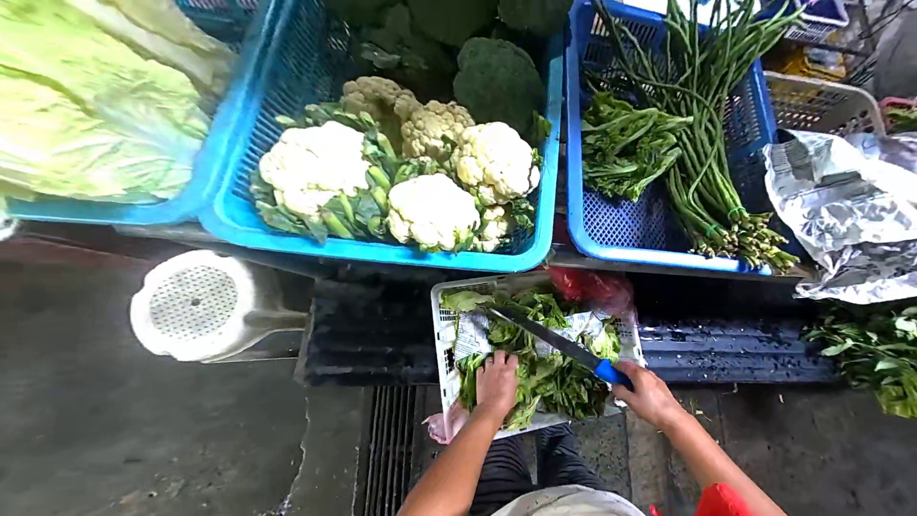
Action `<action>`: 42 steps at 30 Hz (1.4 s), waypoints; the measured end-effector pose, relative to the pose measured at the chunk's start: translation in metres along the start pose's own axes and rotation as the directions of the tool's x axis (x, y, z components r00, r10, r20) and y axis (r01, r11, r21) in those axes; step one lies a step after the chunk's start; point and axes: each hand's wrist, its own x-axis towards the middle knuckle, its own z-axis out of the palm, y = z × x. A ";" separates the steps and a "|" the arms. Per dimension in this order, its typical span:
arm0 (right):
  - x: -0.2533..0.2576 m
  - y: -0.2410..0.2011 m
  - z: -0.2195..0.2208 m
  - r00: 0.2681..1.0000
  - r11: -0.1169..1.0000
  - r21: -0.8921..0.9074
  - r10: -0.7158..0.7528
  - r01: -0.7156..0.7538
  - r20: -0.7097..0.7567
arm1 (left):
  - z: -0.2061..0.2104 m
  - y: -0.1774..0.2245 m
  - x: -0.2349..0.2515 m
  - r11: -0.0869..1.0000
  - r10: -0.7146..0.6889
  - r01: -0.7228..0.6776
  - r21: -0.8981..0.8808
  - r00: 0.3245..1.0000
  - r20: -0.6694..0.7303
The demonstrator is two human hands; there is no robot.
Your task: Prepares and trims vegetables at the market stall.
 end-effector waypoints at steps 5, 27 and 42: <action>-0.022 0.059 0.033 0.945 0.954 0.299 0.070 0.031 -0.321 | -0.064 0.006 0.009 0.991 -0.080 0.077 -0.114 0.997 -0.023; 0.047 -0.009 0.051 0.843 0.994 0.074 -0.030 0.083 -0.536 | -0.006 -0.033 -0.024 0.955 0.242 -0.269 -0.124 0.949 -0.200; 0.099 -0.108 0.018 0.975 0.967 0.164 -0.172 0.194 -0.138 | -0.005 -0.003 -0.064 0.959 0.147 -0.148 -0.240 0.989 -0.023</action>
